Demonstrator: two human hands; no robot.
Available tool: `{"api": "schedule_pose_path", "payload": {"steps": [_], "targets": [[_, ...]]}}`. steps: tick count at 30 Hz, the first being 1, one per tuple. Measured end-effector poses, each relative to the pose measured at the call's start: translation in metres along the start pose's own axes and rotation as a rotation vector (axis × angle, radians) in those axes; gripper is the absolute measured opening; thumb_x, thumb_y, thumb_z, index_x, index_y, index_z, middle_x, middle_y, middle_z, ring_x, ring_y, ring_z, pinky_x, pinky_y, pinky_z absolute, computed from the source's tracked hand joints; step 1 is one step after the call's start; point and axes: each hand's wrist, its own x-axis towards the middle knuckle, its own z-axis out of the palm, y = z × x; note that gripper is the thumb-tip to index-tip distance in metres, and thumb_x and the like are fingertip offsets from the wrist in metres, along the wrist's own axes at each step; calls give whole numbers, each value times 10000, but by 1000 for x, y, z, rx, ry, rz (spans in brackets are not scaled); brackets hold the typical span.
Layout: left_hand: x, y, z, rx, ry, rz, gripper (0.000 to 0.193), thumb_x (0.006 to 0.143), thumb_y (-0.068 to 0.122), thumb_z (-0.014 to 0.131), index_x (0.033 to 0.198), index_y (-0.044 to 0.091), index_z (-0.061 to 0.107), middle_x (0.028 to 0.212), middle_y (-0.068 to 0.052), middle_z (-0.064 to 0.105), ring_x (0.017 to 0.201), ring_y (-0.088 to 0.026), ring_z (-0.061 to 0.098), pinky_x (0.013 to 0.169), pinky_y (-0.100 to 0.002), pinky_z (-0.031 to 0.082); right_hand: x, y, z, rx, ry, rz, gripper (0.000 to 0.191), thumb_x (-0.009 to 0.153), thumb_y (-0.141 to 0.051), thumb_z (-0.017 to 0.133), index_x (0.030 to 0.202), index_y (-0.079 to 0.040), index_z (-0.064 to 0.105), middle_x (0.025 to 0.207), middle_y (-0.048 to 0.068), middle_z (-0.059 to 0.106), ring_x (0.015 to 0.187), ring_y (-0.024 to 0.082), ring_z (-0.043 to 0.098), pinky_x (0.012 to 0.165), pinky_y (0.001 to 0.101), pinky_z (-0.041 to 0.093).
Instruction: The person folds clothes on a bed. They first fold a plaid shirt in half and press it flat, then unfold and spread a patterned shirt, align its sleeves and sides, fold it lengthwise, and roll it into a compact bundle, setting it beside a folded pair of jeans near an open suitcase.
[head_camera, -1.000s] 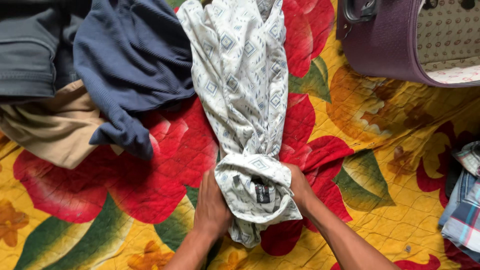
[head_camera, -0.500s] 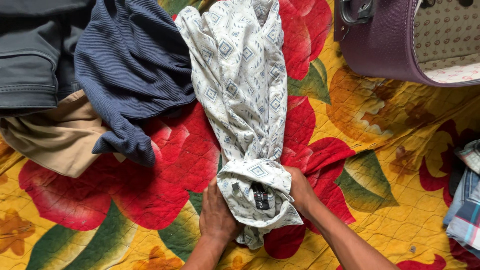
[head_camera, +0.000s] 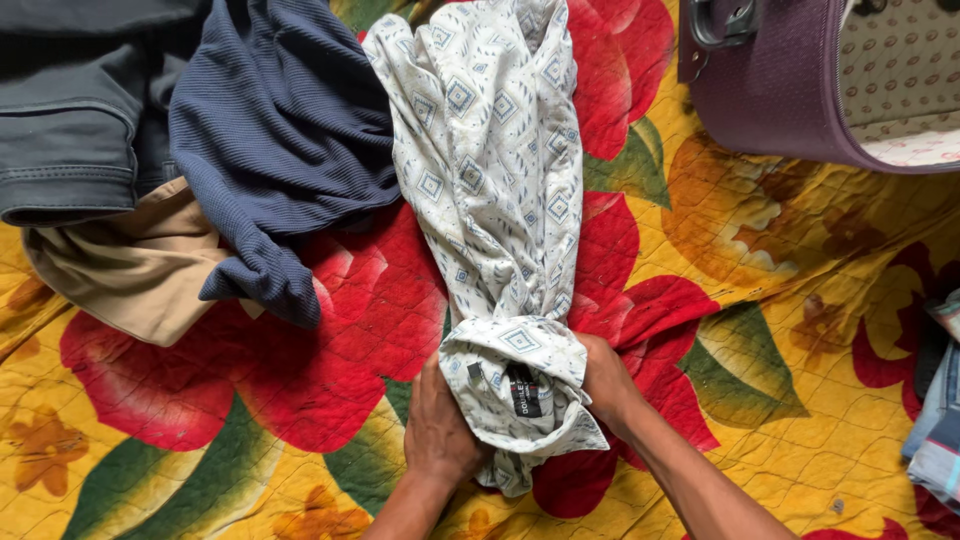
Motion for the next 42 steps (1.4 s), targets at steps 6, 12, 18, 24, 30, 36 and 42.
{"api": "schedule_pose_path", "payload": {"steps": [6, 12, 18, 24, 30, 36, 42], "targets": [[-24, 2, -18, -153, 131, 604, 960, 637, 370, 845, 1427, -2, 445, 1450, -262, 466, 1365, -469, 444, 1154, -502, 347, -12, 7, -3, 20, -89, -262, 359, 955, -127, 590, 1268, 23, 681, 1222, 63, 729, 1093, 123, 657, 962, 299, 530], [-44, -13, -9, -198, 70, 372, 1015, 551, 392, 947, 1373, 19, 484, 1349, -235, 535, 1283, -424, 499, 1066, -479, 409, -44, 18, 31, 299, -95, -172, 427, 953, -230, 562, 1281, 14, 686, 1231, 59, 744, 1104, 139, 687, 972, 293, 523], [-25, -27, -17, -596, 52, 157, 848, 577, 173, 951, 1306, 23, 545, 1228, -179, 721, 1127, -288, 691, 958, -399, 538, -59, 14, 49, 218, -22, -27, 419, 959, -288, 592, 1269, -23, 688, 1133, 26, 747, 981, 91, 654, 878, 265, 516], [24, -16, -70, -288, 319, 175, 375, 829, 182, 753, 1159, 38, 648, 996, -137, 743, 943, -233, 751, 802, -321, 573, -73, -18, 9, -24, 10, 37, 378, 871, -276, 730, 1172, -47, 711, 1017, 19, 754, 881, 90, 673, 792, 276, 548], [42, 11, -107, -409, 332, 221, 300, 821, 143, 660, 1093, 17, 657, 967, -127, 741, 901, -271, 758, 839, -354, 571, -77, -43, -28, -327, 171, -75, 374, 847, -299, 768, 1125, -47, 758, 950, 23, 774, 849, 102, 678, 775, 277, 545], [51, 20, -110, -210, 250, 352, 323, 771, 48, 569, 1077, 13, 665, 1043, -177, 686, 1000, -345, 699, 888, -393, 544, -72, -41, -42, -800, 439, -524, 264, 950, -249, 681, 1141, -77, 741, 1072, 3, 715, 999, 122, 584, 870, 271, 468], [55, 10, -115, -165, 77, 353, 386, 799, 92, 574, 1168, 32, 666, 1054, -194, 709, 994, -378, 693, 864, -405, 541, -77, -34, -39, -247, 344, -252, 292, 1039, -252, 631, 1167, -3, 712, 953, 14, 668, 864, 96, 544, 793, 271, 468]]}}
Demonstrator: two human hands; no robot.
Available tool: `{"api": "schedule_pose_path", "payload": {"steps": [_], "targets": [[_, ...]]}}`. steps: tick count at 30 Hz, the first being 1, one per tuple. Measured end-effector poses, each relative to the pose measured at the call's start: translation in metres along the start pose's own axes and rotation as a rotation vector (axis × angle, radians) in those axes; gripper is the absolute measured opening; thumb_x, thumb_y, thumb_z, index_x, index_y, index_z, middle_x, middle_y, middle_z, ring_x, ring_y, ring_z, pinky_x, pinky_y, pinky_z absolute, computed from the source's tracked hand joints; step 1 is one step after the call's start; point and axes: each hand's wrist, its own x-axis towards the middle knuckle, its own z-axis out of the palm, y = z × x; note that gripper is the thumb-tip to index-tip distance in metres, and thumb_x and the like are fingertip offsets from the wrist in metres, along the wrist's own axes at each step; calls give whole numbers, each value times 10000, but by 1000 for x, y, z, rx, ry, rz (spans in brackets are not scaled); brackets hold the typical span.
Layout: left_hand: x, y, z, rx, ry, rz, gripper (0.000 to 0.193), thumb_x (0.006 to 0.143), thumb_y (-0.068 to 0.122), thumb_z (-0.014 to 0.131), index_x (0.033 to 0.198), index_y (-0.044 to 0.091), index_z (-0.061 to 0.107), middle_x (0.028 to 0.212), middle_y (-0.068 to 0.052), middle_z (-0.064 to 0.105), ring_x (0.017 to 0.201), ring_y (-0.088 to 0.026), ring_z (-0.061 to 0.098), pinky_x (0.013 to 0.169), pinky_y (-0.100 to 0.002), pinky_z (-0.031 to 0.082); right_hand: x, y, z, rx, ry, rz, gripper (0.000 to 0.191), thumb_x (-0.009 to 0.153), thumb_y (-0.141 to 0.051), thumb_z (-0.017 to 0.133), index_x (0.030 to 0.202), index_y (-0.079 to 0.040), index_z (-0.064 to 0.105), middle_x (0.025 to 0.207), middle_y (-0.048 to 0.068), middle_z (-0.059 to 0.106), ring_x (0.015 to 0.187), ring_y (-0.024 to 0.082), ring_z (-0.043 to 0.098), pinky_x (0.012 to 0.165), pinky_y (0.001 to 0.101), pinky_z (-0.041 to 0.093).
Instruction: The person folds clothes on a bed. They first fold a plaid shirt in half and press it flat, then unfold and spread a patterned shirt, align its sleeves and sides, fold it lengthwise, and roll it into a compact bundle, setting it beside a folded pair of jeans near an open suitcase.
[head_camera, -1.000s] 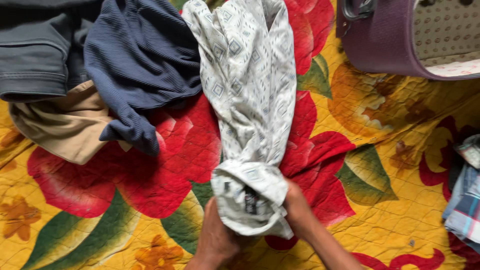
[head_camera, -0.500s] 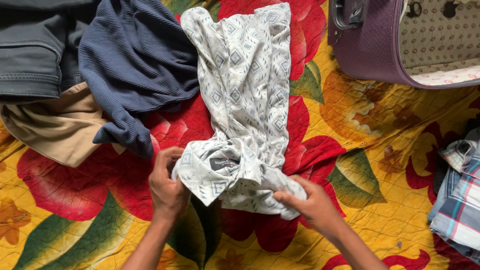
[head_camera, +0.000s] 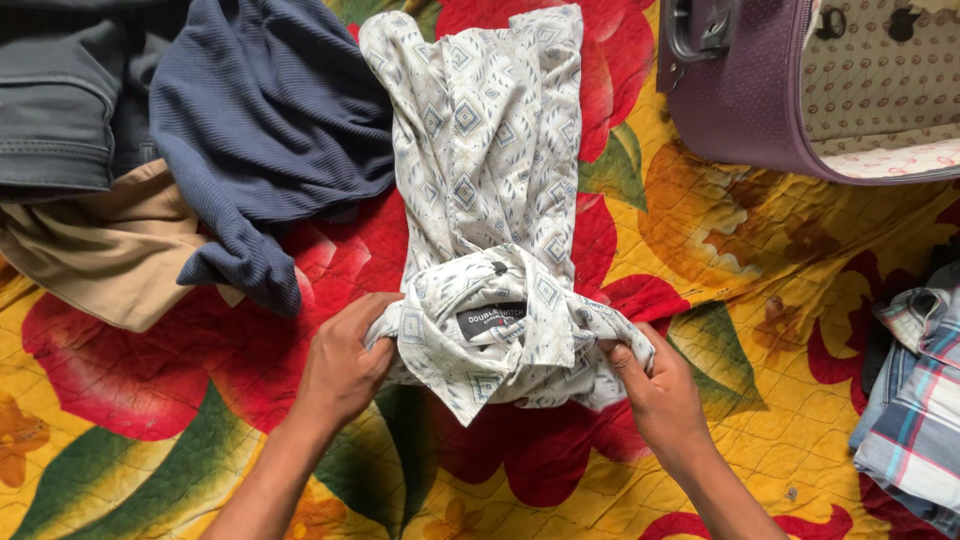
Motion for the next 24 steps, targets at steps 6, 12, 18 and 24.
{"api": "schedule_pose_path", "payload": {"steps": [6, 12, 18, 24], "targets": [[-1, -16, -24, -56, -273, -147, 335, 838, 168, 594, 1143, 80, 702, 948, -174, 744, 847, -336, 745, 752, -377, 567, -5, -30, 11, 424, -215, 256, 372, 933, -275, 597, 1189, -29, 707, 992, 39, 764, 847, 121, 682, 771, 301, 541], [-17, -52, -17, -1, -305, -464, 294, 909, 204, 571, 1115, 66, 729, 812, -205, 679, 708, -313, 695, 701, -381, 562, -12, -32, 39, 323, -478, 362, 388, 922, -301, 685, 1136, 21, 712, 952, 43, 735, 817, 106, 660, 736, 301, 541], [-33, -74, 24, -152, -151, -582, 380, 789, 289, 735, 1117, 99, 767, 952, -111, 834, 905, -145, 775, 817, -312, 556, -7, 9, 63, 99, -465, 365, 338, 907, -290, 683, 1104, -27, 761, 972, -7, 770, 842, 51, 656, 786, 244, 537], [-39, -67, 31, -167, -89, -569, 396, 818, 300, 704, 1169, 125, 757, 1005, -86, 817, 944, -134, 777, 829, -306, 556, -10, 43, 67, 240, -390, 401, 320, 912, -243, 669, 1118, -10, 743, 966, 18, 775, 832, 91, 681, 766, 286, 546]]}}
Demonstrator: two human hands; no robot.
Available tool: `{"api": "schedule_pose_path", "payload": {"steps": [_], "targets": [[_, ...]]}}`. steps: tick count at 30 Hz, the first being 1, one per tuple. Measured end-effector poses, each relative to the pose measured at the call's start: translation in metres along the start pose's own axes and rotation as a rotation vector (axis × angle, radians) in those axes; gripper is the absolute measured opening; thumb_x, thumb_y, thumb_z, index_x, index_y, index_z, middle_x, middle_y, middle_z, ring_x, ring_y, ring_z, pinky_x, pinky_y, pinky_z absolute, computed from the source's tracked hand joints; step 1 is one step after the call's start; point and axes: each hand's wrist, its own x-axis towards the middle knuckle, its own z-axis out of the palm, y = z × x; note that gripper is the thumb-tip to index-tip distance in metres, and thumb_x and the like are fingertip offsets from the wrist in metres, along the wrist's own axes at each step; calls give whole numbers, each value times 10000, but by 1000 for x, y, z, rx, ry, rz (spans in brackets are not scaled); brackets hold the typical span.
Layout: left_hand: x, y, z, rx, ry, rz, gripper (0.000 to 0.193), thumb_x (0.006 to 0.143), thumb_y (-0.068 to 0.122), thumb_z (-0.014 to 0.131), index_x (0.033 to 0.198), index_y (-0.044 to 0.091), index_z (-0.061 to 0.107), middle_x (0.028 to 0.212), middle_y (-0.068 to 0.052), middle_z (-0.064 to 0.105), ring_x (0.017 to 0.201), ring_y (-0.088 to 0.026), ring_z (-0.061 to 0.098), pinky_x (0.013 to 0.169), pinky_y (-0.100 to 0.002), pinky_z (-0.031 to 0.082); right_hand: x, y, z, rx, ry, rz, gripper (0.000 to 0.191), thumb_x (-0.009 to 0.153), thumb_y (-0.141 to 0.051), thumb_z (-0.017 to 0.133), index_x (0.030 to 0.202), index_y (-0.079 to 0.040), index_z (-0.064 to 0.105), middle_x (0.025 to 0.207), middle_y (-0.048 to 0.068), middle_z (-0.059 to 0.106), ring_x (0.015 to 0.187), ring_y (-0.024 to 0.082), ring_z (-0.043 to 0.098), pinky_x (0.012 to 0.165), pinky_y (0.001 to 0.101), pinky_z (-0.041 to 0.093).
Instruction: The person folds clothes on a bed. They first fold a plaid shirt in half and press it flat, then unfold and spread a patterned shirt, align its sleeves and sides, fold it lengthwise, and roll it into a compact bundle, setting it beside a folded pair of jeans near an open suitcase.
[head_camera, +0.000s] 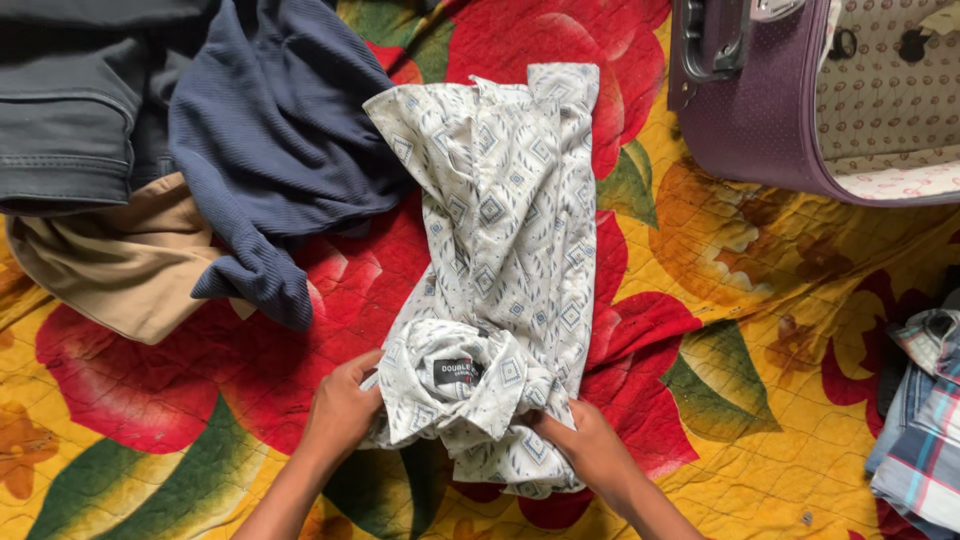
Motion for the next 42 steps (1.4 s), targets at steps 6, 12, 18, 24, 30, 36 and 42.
{"api": "schedule_pose_path", "payload": {"steps": [6, 12, 18, 24, 30, 36, 42], "targets": [[3, 2, 0, -19, -27, -83, 378, 811, 308, 707, 1138, 131, 774, 973, -94, 840, 925, -181, 803, 833, -309, 563, 3, 18, -5, 23, 43, -42, 326, 915, -248, 673, 1127, -11, 742, 974, -3, 779, 834, 71, 679, 777, 272, 548], [9, -4, 0, 38, -34, -36, 402, 796, 340, 714, 1127, 119, 772, 1019, -81, 819, 953, -192, 786, 842, -318, 551, 8, 25, -10, -37, 56, -79, 339, 918, -265, 706, 1089, 22, 763, 928, 19, 764, 806, 92, 659, 745, 293, 541], [7, -1, -1, 29, -38, -19, 395, 807, 353, 702, 1115, 119, 781, 1002, -88, 829, 936, -197, 799, 838, -316, 560, 5, 22, -6, -18, 54, -84, 356, 910, -282, 702, 1101, 11, 762, 955, 14, 783, 834, 82, 683, 769, 278, 554], [1, 2, 1, 66, -7, -118, 384, 841, 333, 687, 1165, 142, 762, 993, -121, 813, 931, -204, 801, 821, -332, 565, -4, 7, 2, 32, 39, 9, 383, 911, -289, 683, 1159, -3, 741, 1001, 19, 785, 859, 92, 691, 789, 284, 550], [-12, -32, 6, 63, -31, 196, 366, 892, 292, 622, 1140, 52, 743, 1006, -150, 800, 974, -218, 773, 819, -345, 587, -17, -17, 20, -88, -209, -14, 411, 909, -244, 639, 1246, -20, 709, 1109, 13, 775, 992, 107, 694, 910, 292, 538], [-37, -57, 20, -483, 6, 110, 423, 885, 334, 617, 1222, 86, 678, 1083, -80, 762, 1008, -183, 725, 848, -338, 565, -35, -34, 76, -327, -497, -167, 446, 961, -253, 629, 1372, -81, 617, 1327, 24, 693, 1267, 131, 608, 1104, 287, 430], [-43, -59, -9, -506, 38, 147, 471, 893, 385, 612, 1246, 80, 676, 1095, -71, 758, 1004, -176, 711, 847, -331, 559, -39, -28, 132, -456, -552, -337, 472, 917, -231, 673, 1357, -70, 615, 1296, 47, 679, 1228, 158, 622, 1031, 297, 472]]}}
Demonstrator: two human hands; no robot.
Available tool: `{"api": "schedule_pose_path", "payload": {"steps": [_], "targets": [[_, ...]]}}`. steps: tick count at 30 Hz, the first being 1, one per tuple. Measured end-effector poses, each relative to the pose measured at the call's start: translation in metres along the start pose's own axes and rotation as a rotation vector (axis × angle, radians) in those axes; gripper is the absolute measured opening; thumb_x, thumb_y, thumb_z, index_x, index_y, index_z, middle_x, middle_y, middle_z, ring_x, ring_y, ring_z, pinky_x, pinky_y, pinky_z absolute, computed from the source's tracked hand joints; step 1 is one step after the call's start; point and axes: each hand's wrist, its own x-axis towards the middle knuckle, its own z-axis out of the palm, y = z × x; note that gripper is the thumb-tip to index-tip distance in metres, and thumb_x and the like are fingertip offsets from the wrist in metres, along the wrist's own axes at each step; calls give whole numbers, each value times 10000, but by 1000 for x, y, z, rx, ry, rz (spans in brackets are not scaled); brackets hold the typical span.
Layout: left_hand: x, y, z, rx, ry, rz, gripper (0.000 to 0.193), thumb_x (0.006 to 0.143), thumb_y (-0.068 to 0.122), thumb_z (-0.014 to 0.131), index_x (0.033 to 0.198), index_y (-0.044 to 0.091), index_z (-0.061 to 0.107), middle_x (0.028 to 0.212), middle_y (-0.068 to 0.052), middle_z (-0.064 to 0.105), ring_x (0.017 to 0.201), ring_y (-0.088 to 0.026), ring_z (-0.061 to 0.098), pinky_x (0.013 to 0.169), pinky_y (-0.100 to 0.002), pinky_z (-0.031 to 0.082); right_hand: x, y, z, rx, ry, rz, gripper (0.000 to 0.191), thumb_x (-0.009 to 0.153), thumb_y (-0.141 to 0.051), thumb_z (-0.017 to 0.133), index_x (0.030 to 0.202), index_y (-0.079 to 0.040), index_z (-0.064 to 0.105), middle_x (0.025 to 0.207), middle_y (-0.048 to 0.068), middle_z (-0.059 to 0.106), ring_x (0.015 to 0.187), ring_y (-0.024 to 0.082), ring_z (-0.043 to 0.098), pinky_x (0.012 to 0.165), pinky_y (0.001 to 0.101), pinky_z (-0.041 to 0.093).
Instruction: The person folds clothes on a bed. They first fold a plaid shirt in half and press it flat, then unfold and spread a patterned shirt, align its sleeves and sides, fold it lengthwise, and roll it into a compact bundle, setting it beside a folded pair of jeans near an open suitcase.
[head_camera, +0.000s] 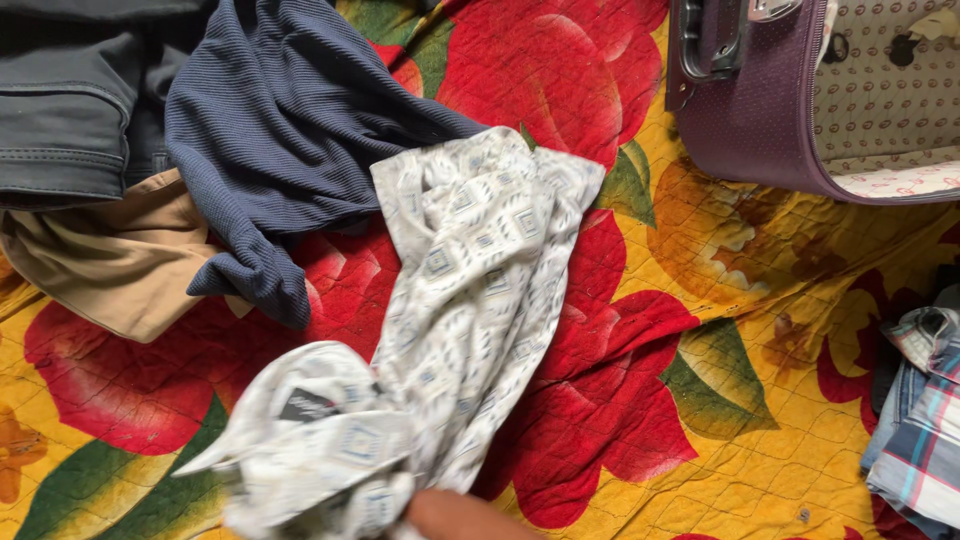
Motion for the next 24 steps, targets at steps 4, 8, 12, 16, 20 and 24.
{"api": "schedule_pose_path", "payload": {"steps": [4, 8, 12, 16, 20, 24], "targets": [[10, 13, -17, -10, 17, 42, 504, 899, 419, 608, 1262, 76, 674, 1104, -64, 754, 1002, -171, 702, 846, -326, 554, 2, 1, 8, -167, 60, -109, 493, 887, -216, 703, 1347, -63, 615, 1275, 63, 670, 1201, 176, 630, 982, 303, 499], [18, 27, -32, -17, 27, 98, 538, 904, 453, 605, 1279, 72, 672, 1112, -57, 751, 999, -166, 693, 846, -321, 549, -4, -1, 4, -340, 174, -195, 515, 857, -201, 732, 1336, -55, 614, 1255, 78, 661, 1174, 194, 639, 933, 309, 527], [28, 44, -49, -6, 32, 162, 573, 909, 487, 601, 1295, 68, 671, 1121, -51, 748, 997, -161, 683, 845, -316, 545, -17, -10, -18, -482, 316, -221, 538, 828, -186, 761, 1326, -48, 613, 1234, 94, 651, 1148, 212, 648, 884, 315, 554], [39, 64, -68, 34, 11, 220, 608, 915, 520, 597, 1311, 65, 669, 1129, -44, 744, 994, -156, 674, 845, -311, 540, -36, -28, -65, -180, 516, -27, 533, 821, -176, 731, 1325, -50, 614, 1194, 90, 677, 1085, 209, 667, 858, 321, 574], [43, 84, -75, 102, -38, 139, 644, 920, 554, 593, 1327, 61, 668, 1138, -37, 741, 991, -151, 665, 844, -306, 536, -54, -48, -92, 329, 651, 64, 525, 864, -205, 617, 1355, -20, 613, 1219, 58, 726, 1092, 150, 662, 954, 295, 513], [40, 112, -82, 331, -38, 157, 684, 804, 554, 730, 1250, 36, 709, 1098, -62, 734, 984, -124, 649, 859, -282, 518, -53, -51, -82, 661, 510, -20, 565, 848, -217, 624, 1332, 74, 603, 1214, 150, 735, 1081, 235, 699, 961, 356, 533]]}}
